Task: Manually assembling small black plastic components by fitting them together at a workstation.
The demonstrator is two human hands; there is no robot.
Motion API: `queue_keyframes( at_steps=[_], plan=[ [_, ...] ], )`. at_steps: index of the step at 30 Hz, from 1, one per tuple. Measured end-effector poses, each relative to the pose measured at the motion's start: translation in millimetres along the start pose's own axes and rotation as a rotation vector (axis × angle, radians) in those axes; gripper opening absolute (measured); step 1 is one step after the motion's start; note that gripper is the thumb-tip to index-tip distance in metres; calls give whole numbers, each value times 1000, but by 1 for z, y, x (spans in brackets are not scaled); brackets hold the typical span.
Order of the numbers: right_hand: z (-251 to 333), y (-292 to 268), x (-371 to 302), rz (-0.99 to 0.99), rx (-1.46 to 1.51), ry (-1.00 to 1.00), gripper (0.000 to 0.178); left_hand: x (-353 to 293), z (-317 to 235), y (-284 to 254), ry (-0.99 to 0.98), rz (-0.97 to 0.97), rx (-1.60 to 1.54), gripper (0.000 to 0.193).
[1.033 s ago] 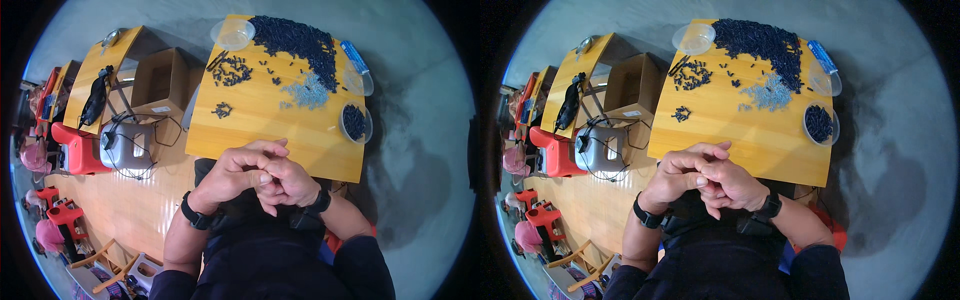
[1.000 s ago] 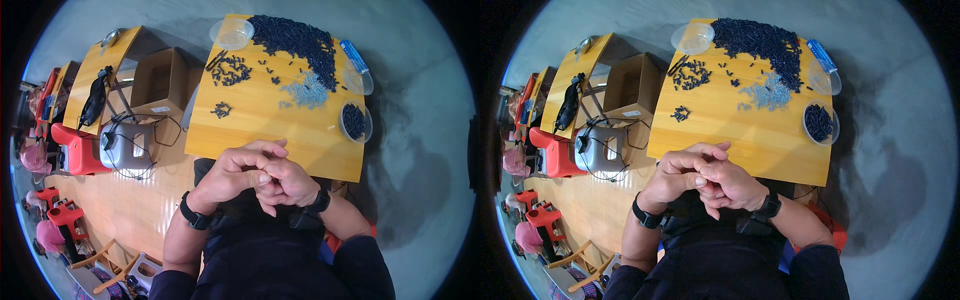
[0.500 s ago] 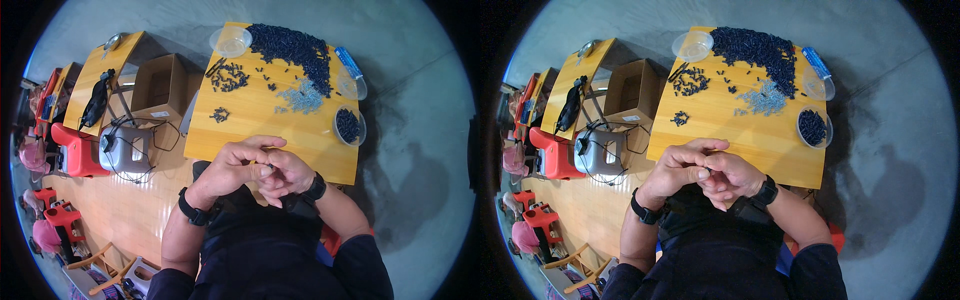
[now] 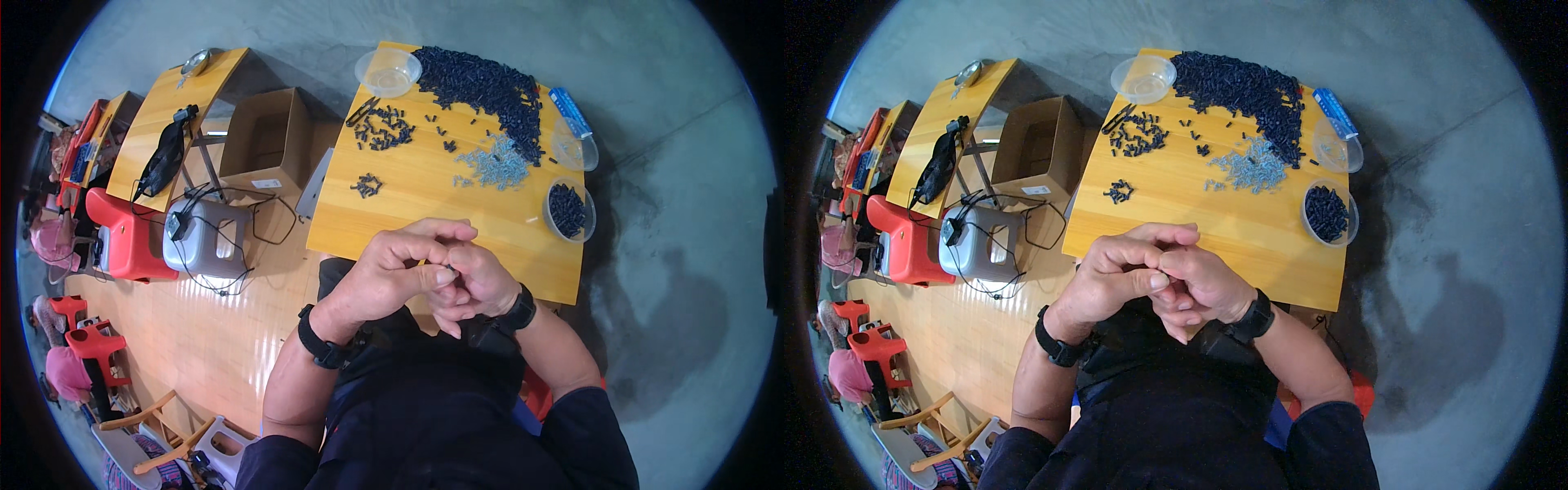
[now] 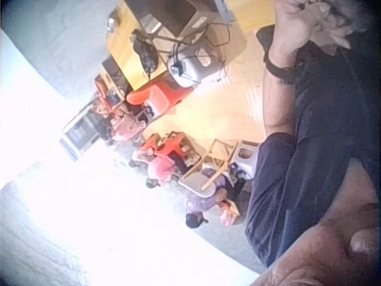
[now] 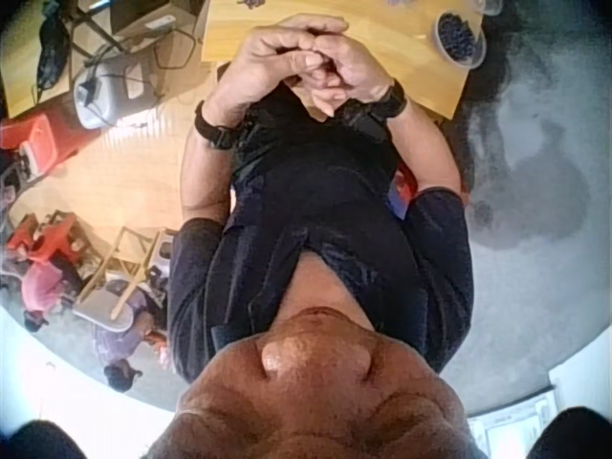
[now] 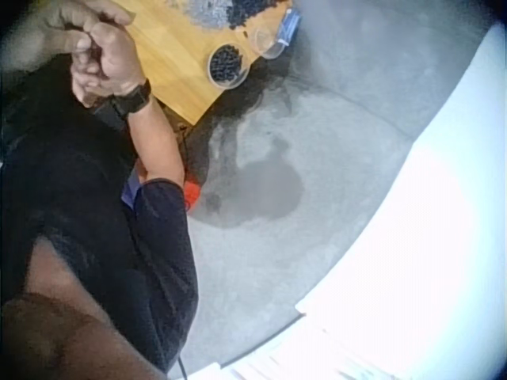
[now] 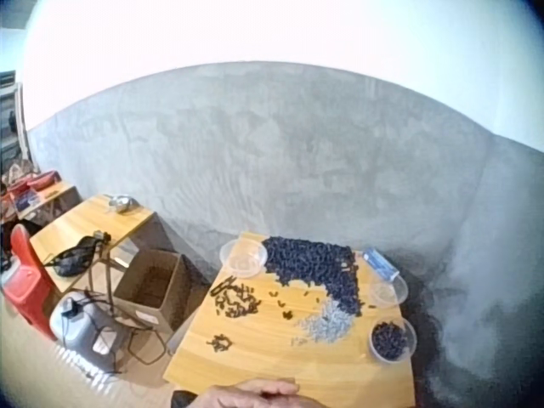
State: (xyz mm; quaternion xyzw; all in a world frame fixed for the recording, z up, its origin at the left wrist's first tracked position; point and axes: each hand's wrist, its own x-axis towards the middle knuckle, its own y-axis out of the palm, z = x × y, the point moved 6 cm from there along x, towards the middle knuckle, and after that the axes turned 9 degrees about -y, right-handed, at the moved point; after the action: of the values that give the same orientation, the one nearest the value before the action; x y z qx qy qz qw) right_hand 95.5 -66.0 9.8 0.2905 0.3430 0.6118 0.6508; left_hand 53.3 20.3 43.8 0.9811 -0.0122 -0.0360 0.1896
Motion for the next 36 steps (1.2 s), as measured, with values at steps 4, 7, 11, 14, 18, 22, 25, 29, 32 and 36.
queue_keyframes(
  at_steps=[4, 7, 11, 14, 18, 22, 25, 29, 32, 36],
  plan=[
    [-8, 10, -3, -107, -78, 36, 25, -5, 0, 0, 38, 69, 38, 13],
    [-21, 16, -4, -116, 192, -82, 24, -8, 4, 2, 19, 92, -64, 14],
    [-30, 8, -4, -183, 128, -74, 27, -11, 18, -4, -67, 67, -56, 15],
    [-24, 5, -3, -175, 78, -35, 36, -10, 17, -6, -106, 51, -76, 14],
    [-19, -10, -8, -214, -5, -71, 48, -5, 36, -12, -164, -8, -70, 14],
    [-19, -35, -23, -426, -155, -30, 53, 5, 64, -14, -149, -133, 133, 26],
    [-9, -57, -44, -598, -345, -43, 49, 11, 85, -13, -226, -167, -19, 37],
    [58, -99, -88, -878, -933, -263, 29, 15, 107, -44, -456, -410, -71, 36],
    [115, -143, -128, -1047, -1518, -379, 24, 23, 122, -82, -357, -593, 86, 28],
    [151, -161, -138, -1153, -1723, -153, 25, 27, 136, -114, -230, -751, 215, 21]
  ],
)
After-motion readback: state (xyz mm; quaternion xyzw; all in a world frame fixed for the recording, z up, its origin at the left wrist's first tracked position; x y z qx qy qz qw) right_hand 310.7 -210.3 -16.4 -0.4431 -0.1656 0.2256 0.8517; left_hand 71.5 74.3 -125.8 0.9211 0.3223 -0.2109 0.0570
